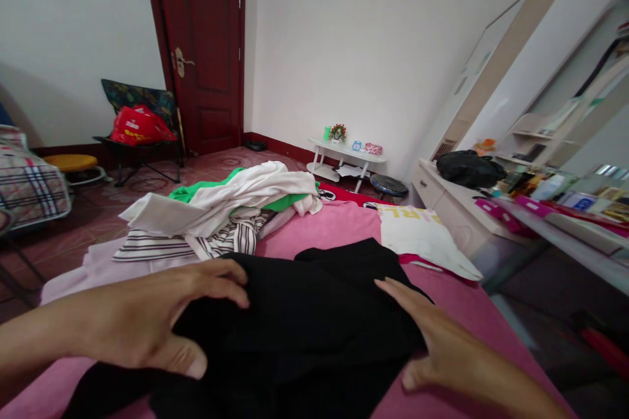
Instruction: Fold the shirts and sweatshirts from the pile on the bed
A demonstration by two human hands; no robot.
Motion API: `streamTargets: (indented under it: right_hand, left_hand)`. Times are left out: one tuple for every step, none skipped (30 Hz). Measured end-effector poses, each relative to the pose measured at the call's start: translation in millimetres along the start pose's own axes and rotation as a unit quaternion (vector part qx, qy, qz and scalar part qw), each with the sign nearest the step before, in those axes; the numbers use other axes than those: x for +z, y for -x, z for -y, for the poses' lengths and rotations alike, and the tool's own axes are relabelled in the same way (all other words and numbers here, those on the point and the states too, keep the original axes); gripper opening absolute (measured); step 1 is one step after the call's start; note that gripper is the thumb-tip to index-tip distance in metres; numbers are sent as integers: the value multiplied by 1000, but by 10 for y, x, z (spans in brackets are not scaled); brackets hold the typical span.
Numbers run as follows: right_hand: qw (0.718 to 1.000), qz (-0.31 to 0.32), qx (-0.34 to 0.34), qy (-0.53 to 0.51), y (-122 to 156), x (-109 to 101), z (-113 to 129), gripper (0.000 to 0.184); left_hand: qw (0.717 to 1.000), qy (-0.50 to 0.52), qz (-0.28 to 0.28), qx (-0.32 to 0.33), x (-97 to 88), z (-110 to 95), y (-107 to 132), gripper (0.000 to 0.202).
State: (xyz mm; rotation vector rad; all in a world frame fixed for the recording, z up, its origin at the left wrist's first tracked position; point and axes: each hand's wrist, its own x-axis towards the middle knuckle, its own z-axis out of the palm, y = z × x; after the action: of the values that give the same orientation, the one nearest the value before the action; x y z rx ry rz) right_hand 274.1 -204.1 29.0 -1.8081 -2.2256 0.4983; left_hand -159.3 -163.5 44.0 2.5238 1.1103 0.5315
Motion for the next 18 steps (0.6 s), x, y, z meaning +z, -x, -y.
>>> streamTargets:
  right_hand:
    - [999, 36, 14, 24, -16, 47, -15, 108]
    - [997, 57, 27, 42, -46, 93, -30, 113]
    - [995, 71, 37, 52, -87, 134, -44, 117]
    - [994, 83, 45, 55, -136, 167, -59, 120]
    - [993, 93, 49, 54, -188, 189, -75, 123]
    - [992, 99, 49, 53, -244, 199, -92, 126]
    - [992, 103, 47, 54, -300, 199, -109, 128]
    - [992, 103, 47, 61, -357, 188, -123, 130]
    - [991, 105, 48, 72, -413, 170, -134, 131]
    - [989, 107, 49, 85, -468, 148, -138, 131]
    - [988, 115, 47, 94, -518, 125, -135, 130]
    - [986, 126, 44, 100, -563, 103, -124, 129]
    - [985, 135, 40, 104, -597, 87, -106, 128]
    - [983, 141, 37, 107, -620, 78, -80, 125]
    - [983, 142, 32, 110, -627, 79, -49, 119]
    - [983, 138, 26, 116, -620, 89, -14, 110]
    - [984, 130, 16, 124, -597, 109, 25, 95]
    - [985, 117, 4, 130, -563, 136, 65, 77]
  left_hand:
    - [999, 4, 37, -3, -20, -8, -40, 64]
    - [997, 5, 78, -6, -17, -16, -80, 78]
    - [993, -1, 118, -10, 16, -22, -109, 90]
    - [988, -14, 151, -16, 81, -25, -124, 100]
    - [984, -32, 175, -22, 173, -28, -122, 109]
    - [980, -51, 191, -31, 280, -30, -107, 117]
    - [976, -68, 201, -43, 388, -33, -82, 122]
    - [975, -79, 202, -59, 484, -40, -53, 125]
    - [974, -85, 196, -78, 557, -52, -26, 126]
    - [974, -85, 189, -96, 604, -70, -5, 127]
    - [973, -83, 183, -110, 623, -93, 9, 127]
    - [974, -81, 173, -123, 618, -122, 16, 127]
    - [974, -82, 163, -135, 596, -155, 16, 126]
    - [973, -84, 157, -147, 563, -191, 12, 125]
    - [972, -86, 154, -157, 527, -226, 8, 121]
    - [971, -84, 153, -166, 493, -259, 8, 116]
    - [971, -78, 150, -171, 467, -286, 12, 109]
    - [973, -63, 146, -170, 452, -306, 24, 99]
